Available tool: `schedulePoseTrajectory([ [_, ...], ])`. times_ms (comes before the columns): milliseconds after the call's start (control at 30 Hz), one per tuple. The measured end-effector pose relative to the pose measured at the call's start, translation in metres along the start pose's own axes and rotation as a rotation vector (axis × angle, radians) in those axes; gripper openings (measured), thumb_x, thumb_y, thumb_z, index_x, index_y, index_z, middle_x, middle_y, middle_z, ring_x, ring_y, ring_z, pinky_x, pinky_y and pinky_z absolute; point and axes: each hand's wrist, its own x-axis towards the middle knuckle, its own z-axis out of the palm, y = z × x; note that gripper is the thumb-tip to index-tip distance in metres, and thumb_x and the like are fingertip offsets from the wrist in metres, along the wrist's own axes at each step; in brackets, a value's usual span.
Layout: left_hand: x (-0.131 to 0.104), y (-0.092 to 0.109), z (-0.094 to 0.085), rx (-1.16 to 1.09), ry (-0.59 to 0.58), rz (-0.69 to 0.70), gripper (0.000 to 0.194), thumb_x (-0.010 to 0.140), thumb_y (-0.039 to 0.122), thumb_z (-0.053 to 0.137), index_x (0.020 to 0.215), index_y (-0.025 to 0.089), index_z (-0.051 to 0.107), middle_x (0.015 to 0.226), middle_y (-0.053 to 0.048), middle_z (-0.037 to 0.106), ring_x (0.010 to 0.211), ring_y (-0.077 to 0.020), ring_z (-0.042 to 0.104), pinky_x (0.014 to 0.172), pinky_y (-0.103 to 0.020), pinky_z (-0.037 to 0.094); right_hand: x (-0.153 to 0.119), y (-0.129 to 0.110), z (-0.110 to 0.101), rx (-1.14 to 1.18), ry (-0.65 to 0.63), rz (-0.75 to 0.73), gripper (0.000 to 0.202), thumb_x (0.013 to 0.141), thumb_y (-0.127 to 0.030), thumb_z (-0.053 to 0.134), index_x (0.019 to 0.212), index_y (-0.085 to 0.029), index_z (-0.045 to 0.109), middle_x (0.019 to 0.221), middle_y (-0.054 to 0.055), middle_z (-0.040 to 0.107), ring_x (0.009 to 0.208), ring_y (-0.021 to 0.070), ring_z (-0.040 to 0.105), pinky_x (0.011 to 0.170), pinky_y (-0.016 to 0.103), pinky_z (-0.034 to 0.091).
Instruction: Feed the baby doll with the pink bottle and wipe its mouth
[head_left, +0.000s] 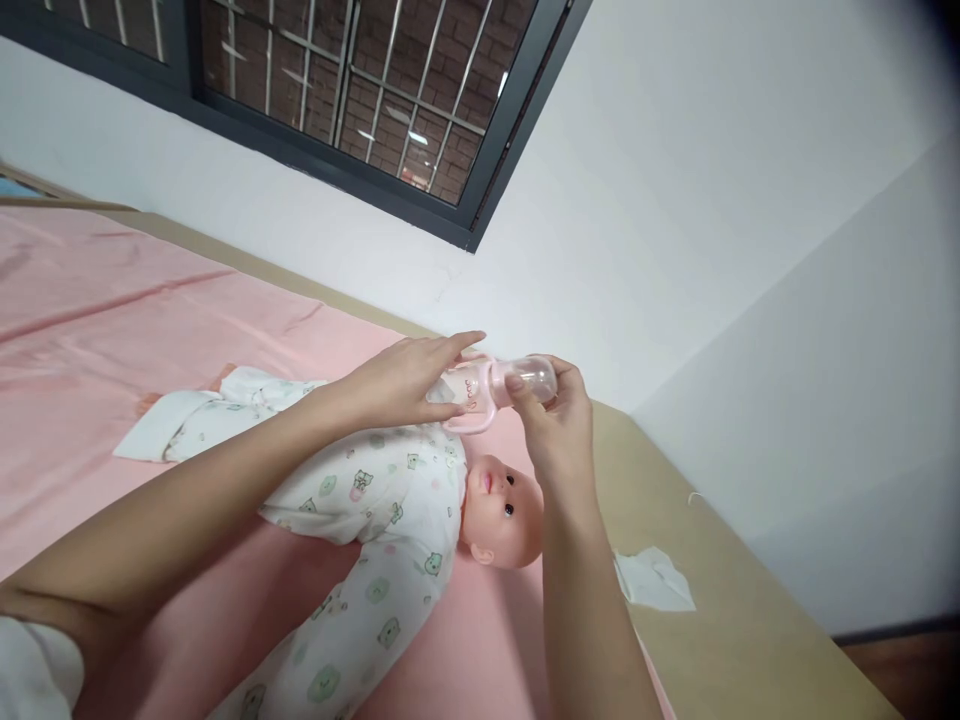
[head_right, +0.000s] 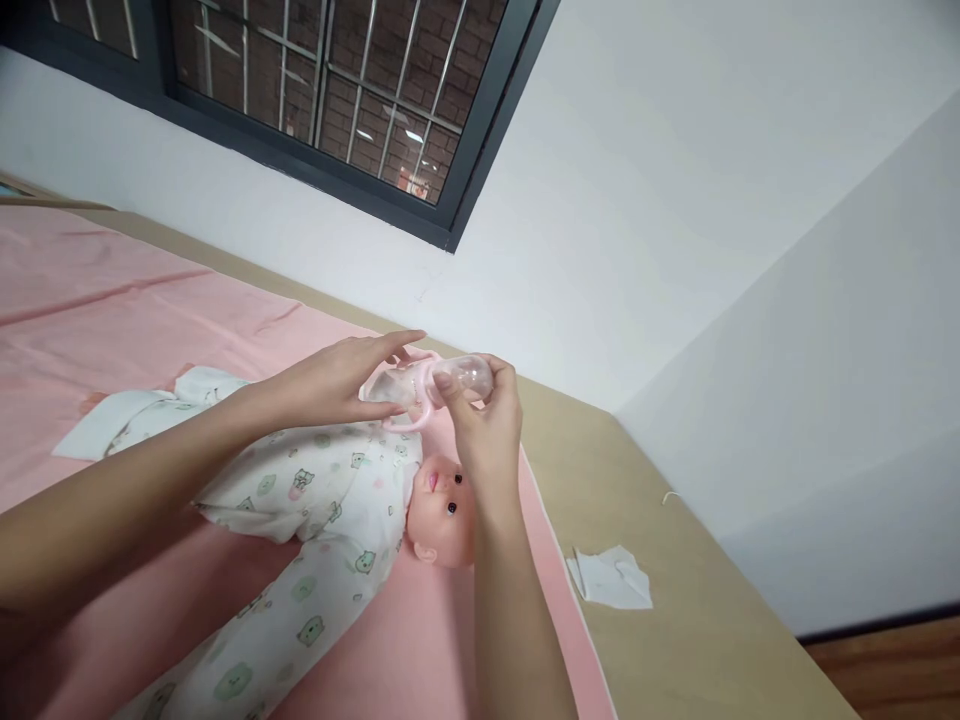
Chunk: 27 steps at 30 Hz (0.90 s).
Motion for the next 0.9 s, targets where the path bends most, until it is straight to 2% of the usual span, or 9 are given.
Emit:
schedulePoseTrajectory([
  [133,0.001,0.004,0.004,0.020,0.030,-0.053,0.072,0.078,0.042,0.064,0.140,0.020,0.034,0.124,-0.009,0.063,0.113,-0.0274,0.057,0.100,-0.044,0.029,-0.011,-0.010,0.013,0.026,-0.011,0.019,0.048,0.069,-0.055,0.071,0.098,-0.021,0.056,0.098,0.003,0.063,0.089,0.0170,0.058,0.074,0.031,0.051],
  [300,0.002,0.009,0.014,-0.031,0.006,-0.093,0.056,0.077,0.029,0.059,0.130,0.020,0.043,0.101,-0.003,0.071,0.085,-0.0209,0.064,0.096,-0.042,0.026,-0.017,-0.009,0.022,0.137,-0.126,0.111,0.049,0.075,-0.059,0.064,0.105,-0.021,0.054,0.106,0.005,0.061,0.097,0.0193,0.059,0.079,0.036,0.053],
  [467,0.004,0.008,0.017,-0.038,0.008,-0.136,0.033,0.076,0.037,0.062,0.102,0.018,0.052,0.092,-0.001,0.069,0.074,-0.0186,0.059,0.092,-0.039,0.027,-0.016,-0.013,0.017,0.223,-0.274,0.139,0.049,0.076,-0.052,0.066,0.116,-0.025,0.052,0.114,0.004,0.060,0.104,0.0189,0.059,0.088,0.037,0.052],
  [633,0.004,0.007,0.016,-0.023,-0.027,-0.121,0.025,0.076,0.027,0.059,0.097,0.018,0.051,0.081,0.002,0.066,0.065,-0.0157,0.055,0.091,-0.038,0.028,-0.013,-0.016,0.010,0.220,-0.334,0.129,0.045,0.074,-0.048,0.070,0.110,-0.025,0.057,0.110,0.004,0.063,0.100,0.0179,0.060,0.089,0.036,0.051],
  [900,0.002,0.005,0.016,-0.029,-0.041,-0.078,0.019,0.077,0.026,0.056,0.094,0.019,0.051,0.085,0.001,0.065,0.068,-0.0169,0.057,0.089,-0.037,0.030,-0.010,-0.015,0.006,0.218,-0.365,0.110,0.042,0.075,-0.046,0.071,0.109,-0.025,0.057,0.111,0.004,0.063,0.100,0.0174,0.060,0.087,0.034,0.052],
])
